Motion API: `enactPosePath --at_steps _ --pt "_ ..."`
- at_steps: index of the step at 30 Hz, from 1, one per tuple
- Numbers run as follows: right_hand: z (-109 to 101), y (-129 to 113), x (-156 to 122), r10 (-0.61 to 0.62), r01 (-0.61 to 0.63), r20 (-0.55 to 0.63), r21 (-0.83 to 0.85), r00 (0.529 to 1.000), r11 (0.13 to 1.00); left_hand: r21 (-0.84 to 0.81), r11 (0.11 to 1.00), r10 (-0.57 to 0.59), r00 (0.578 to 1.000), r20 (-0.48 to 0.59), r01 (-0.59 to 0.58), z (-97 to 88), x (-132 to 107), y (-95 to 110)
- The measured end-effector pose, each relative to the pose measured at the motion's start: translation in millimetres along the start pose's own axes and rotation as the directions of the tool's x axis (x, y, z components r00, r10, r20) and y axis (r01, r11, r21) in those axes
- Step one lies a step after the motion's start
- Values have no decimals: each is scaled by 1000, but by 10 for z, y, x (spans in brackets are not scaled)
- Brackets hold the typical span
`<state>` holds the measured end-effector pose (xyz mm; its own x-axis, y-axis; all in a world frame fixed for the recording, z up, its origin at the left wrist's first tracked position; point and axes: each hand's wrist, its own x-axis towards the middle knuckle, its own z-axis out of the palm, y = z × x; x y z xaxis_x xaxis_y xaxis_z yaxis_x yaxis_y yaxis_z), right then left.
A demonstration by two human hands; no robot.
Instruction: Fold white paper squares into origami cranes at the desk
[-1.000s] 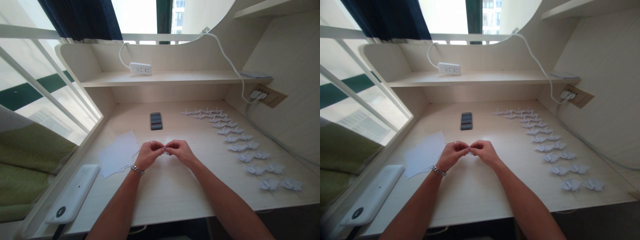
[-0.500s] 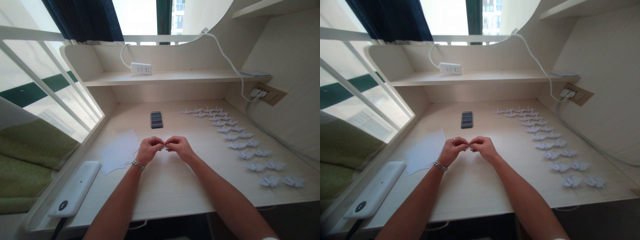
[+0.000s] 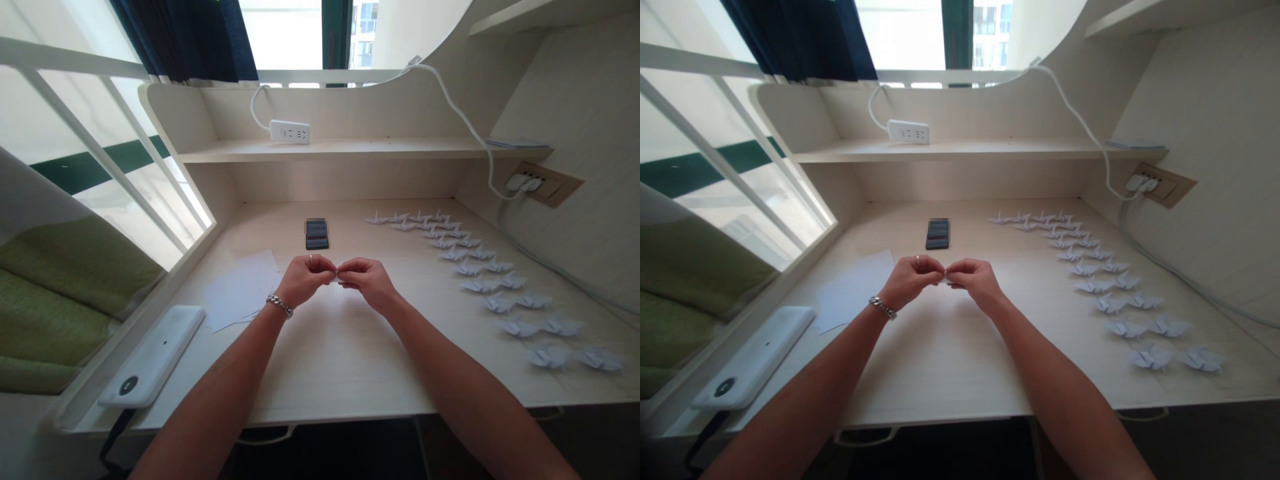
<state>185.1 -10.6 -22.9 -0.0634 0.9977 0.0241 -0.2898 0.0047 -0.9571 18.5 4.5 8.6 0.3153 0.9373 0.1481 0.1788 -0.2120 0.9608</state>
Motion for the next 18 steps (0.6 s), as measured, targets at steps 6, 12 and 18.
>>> enactPosePath --at_steps 6,12,18 --pt "10 23 7 -6 7 23 -36 1000 999 49 992 115 993 -10 -115 -31 -27 -149" --pt "8 24 7 -17 37 126 -159 992 987 159 972 189 979 -73 -176 -29 -114 -311" --pt "43 5 -36 -42 69 153 -180 987 981 102 980 181 980 -78 -173 -41 -214 -272"
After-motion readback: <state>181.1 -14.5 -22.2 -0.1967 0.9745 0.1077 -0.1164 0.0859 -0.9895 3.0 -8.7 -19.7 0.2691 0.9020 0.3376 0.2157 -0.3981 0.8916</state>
